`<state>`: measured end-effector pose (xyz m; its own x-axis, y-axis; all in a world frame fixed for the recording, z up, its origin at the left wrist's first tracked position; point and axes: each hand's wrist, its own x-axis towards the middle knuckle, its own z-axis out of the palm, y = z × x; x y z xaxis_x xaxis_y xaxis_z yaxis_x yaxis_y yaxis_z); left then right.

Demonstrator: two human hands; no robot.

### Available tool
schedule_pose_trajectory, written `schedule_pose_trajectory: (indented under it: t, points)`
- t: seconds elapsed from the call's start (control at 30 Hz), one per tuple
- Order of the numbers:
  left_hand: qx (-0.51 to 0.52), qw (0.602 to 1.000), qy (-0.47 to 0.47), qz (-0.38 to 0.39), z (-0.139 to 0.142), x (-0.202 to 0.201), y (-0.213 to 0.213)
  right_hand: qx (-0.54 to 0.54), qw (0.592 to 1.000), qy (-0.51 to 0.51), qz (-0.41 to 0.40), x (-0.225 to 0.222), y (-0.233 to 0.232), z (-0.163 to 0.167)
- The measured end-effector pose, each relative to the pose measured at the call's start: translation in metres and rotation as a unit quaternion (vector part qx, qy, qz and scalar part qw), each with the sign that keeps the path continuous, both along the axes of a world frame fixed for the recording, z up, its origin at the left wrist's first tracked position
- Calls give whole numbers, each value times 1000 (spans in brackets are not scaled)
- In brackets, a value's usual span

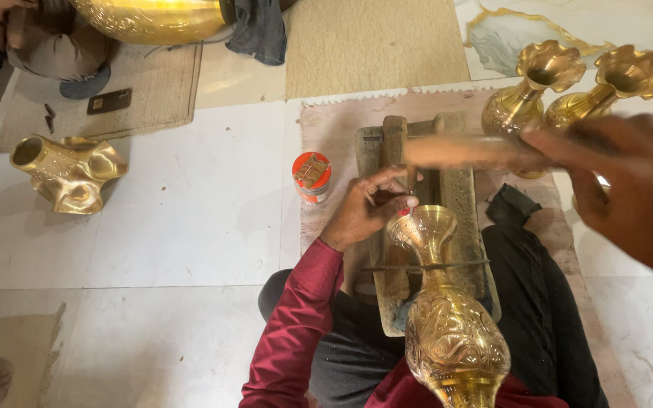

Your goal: The person sits on the floor with an engraved brass vase held in a wooden fixture on their lap. They hold a small punch against the vase surface and repeatedly strike it with a wooden mallet, repositioning the punch to work the decorative pattern, and briefly handle a small red-tipped item from a nearby container.

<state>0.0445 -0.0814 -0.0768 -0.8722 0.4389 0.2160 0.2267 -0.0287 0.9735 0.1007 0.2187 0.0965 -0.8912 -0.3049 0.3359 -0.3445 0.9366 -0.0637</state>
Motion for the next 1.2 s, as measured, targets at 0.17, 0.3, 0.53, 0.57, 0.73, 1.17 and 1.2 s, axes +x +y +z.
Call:
schedule_pose_trajectory:
  t: [0.17,0.3,0.53,0.57,0.73,1.17,1.2]
  points:
    - [86,983,22,160,-21,12,-6,8,998,60,0,16,29,-41]
    - [198,922,-66,326,-34,54,-25,-430,877,-169,-130,56,51,-123]
    - [204,857,-59,470,-28,155,2,-718,568,-355,-191,145,22,-233]
    - [214,854,-66,469,-27,159,5,-723,543,-363,-224,147,18,-238]
    - [137,924,-57,353,-7,131,-3,-740,517,-319,-290,141,17,-234]
    - [-250,920,225,-202,69,-34,69,-609,748,-197,-176,151,8,-211]
    - [-267,916,209,-216,67,-36,71,-615,738,-207,-186,152,6,-212]
